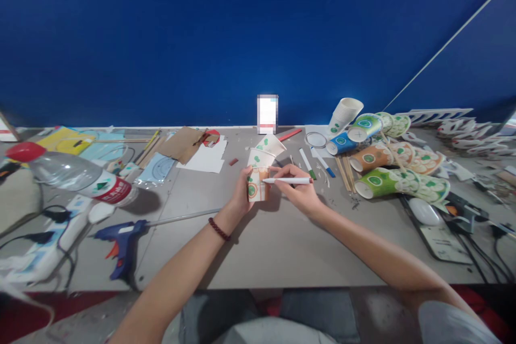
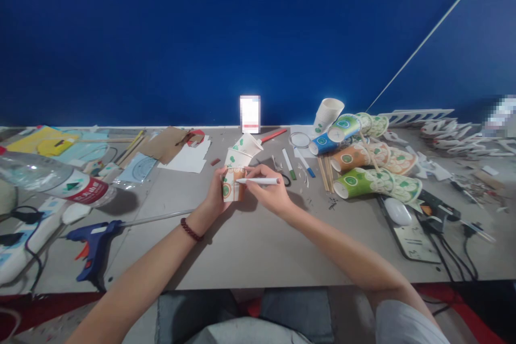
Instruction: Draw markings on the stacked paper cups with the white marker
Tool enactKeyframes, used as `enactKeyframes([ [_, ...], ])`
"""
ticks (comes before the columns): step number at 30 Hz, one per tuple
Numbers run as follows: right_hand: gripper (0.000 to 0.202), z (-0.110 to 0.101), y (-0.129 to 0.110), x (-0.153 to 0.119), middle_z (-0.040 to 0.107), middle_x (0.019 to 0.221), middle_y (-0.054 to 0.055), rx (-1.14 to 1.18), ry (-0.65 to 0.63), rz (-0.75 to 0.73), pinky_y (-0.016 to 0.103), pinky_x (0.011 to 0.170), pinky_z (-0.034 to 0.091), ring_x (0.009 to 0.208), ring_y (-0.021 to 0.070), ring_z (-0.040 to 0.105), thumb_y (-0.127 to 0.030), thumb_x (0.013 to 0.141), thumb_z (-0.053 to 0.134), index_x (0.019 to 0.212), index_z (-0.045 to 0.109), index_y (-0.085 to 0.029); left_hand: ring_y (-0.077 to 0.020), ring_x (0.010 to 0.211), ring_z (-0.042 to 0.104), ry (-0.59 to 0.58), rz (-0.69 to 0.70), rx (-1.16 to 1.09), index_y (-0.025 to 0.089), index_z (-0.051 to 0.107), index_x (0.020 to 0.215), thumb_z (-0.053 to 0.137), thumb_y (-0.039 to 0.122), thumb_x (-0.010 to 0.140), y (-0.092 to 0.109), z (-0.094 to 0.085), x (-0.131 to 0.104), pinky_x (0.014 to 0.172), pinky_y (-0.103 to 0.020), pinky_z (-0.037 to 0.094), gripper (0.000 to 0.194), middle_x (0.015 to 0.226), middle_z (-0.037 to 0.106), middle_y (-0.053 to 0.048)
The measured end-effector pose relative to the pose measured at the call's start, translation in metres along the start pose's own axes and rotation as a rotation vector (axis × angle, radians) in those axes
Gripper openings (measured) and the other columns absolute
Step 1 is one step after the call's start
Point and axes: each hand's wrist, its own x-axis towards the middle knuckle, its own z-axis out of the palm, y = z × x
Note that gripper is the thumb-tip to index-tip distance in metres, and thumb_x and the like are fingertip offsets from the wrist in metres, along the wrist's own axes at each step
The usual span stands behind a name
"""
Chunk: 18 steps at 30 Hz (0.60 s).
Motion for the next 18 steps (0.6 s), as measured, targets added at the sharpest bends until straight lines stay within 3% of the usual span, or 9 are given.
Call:
enactKeyframes([
  [8, 0.007, 0.0010, -0.0023, -0.0007, 0.074, 0.082, 0.005, -0.002, -0.035, 0.011, 0.044, 0.093, 0.054, 0.121, 0.0323, 0.066, -0.018, 0.075, 0.065, 0.070, 0.063, -0.023, -0.0198, 0.065, 0.068, 0.010, 0.011, 0.008, 0.014, 0.068, 0.087, 0.063, 0.044, 0.078, 0.0018, 0.0036, -0.0016, 0.063, -0.029, 0.052, 0.032, 0.074, 0.073, -0.007],
  [13, 0.002, 0.0017, -0.0015, -0.0007, 0.076, 0.091, 0.006, -0.039, 0.004, -0.015, 0.042, 0.091, 0.054, 0.119, 0.0310, 0.067, -0.023, 0.079, 0.066, 0.079, 0.064, -0.024, -0.0183, 0.064, 0.067, 0.016, 0.019, -0.013, 0.013, 0.069, 0.090, 0.064, 0.042, 0.077, 0.0018, 0.0046, -0.0022, 0.063, -0.028, 0.052, 0.032, 0.078, 0.073, -0.007],
  [18, 0.005, 0.0018, -0.0035, -0.0011, 0.074, 0.083, 0.005, -0.024, -0.026, 0.014, 0.044, 0.094, 0.053, 0.122, 0.0327, 0.065, -0.020, 0.076, 0.065, 0.072, 0.063, -0.023, -0.0189, 0.065, 0.067, 0.021, 0.023, 0.001, 0.013, 0.069, 0.083, 0.061, 0.041, 0.078, 0.0027, 0.0060, -0.0028, 0.063, -0.028, 0.052, 0.030, 0.073, 0.072, -0.007],
])
